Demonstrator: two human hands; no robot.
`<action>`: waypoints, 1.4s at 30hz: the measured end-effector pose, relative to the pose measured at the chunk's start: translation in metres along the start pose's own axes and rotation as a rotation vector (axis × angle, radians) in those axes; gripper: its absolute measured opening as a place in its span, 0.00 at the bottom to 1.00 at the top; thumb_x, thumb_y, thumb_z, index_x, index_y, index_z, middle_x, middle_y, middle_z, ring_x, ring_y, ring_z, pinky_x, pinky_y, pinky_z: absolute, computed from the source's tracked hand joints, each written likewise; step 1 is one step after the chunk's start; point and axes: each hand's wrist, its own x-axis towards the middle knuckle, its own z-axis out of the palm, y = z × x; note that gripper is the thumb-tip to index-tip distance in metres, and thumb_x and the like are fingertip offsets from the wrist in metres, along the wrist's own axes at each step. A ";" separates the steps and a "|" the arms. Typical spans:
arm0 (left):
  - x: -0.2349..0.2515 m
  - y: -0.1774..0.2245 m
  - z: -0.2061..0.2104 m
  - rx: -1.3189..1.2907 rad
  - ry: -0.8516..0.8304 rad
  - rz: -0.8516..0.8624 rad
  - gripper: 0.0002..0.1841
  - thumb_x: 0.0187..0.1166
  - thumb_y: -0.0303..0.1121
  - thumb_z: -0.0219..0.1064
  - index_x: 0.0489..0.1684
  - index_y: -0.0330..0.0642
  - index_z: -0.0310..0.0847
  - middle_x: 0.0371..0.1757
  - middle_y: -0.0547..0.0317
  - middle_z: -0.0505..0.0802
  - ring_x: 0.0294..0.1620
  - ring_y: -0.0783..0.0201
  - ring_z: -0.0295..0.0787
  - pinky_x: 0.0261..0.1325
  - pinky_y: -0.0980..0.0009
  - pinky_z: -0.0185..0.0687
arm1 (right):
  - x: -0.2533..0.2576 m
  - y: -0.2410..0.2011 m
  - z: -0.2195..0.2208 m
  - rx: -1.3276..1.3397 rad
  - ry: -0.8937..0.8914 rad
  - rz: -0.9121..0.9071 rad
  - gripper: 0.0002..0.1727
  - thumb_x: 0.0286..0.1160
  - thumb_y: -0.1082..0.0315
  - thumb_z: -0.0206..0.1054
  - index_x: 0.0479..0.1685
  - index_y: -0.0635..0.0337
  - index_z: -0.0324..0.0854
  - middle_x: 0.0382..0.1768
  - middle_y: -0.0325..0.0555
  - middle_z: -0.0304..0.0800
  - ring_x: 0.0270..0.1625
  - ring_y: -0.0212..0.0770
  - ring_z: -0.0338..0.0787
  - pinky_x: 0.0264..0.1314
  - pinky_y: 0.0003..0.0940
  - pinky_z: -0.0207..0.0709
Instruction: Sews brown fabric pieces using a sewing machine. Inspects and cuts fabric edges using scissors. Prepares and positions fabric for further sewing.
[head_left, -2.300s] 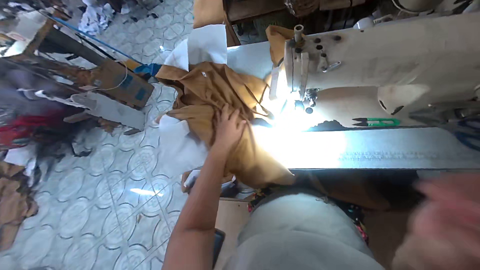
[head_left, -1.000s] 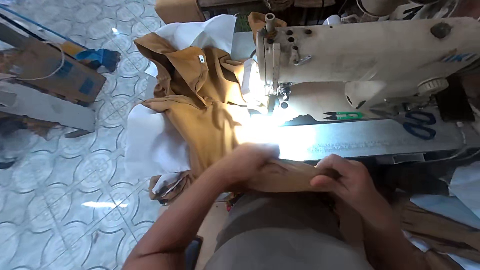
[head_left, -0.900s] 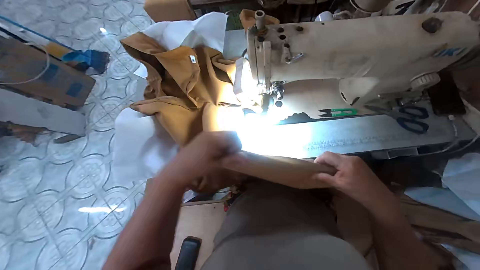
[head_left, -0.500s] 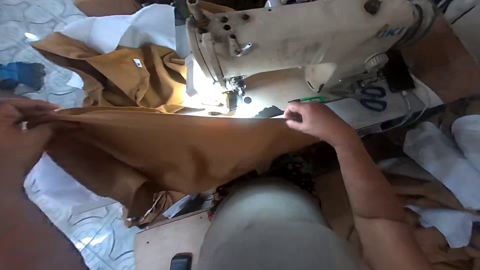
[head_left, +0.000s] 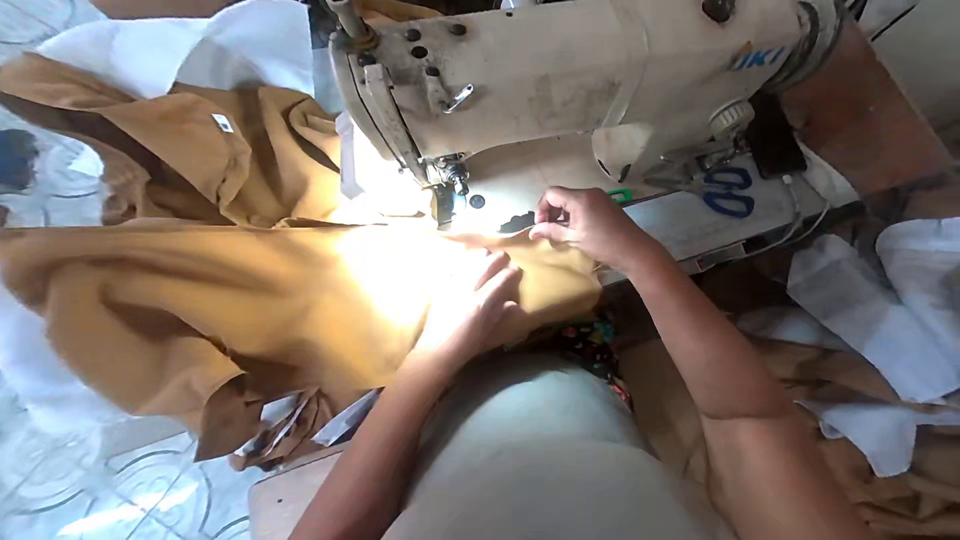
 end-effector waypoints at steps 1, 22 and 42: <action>-0.001 -0.013 0.001 0.042 0.015 -0.011 0.23 0.85 0.49 0.62 0.73 0.53 0.85 0.80 0.48 0.83 0.85 0.42 0.72 0.83 0.33 0.60 | -0.003 0.003 -0.006 0.001 -0.018 0.025 0.15 0.73 0.61 0.77 0.46 0.65 0.87 0.38 0.49 0.93 0.42 0.42 0.93 0.53 0.45 0.86; -0.045 -0.040 -0.122 0.207 0.277 -0.372 0.12 0.81 0.26 0.66 0.55 0.30 0.86 0.57 0.29 0.89 0.57 0.31 0.88 0.57 0.31 0.80 | -0.074 -0.064 -0.052 0.261 0.251 -0.244 0.04 0.71 0.74 0.68 0.42 0.63 0.83 0.43 0.42 0.94 0.35 0.27 0.92 0.36 0.21 0.89; -0.065 0.057 -0.104 0.339 0.195 -0.410 0.17 0.86 0.36 0.62 0.65 0.41 0.88 0.59 0.35 0.90 0.55 0.32 0.87 0.52 0.38 0.81 | -0.127 0.032 0.093 -0.248 0.364 -0.236 0.10 0.82 0.68 0.61 0.40 0.57 0.89 0.60 0.45 0.95 0.74 0.48 0.86 0.78 0.43 0.77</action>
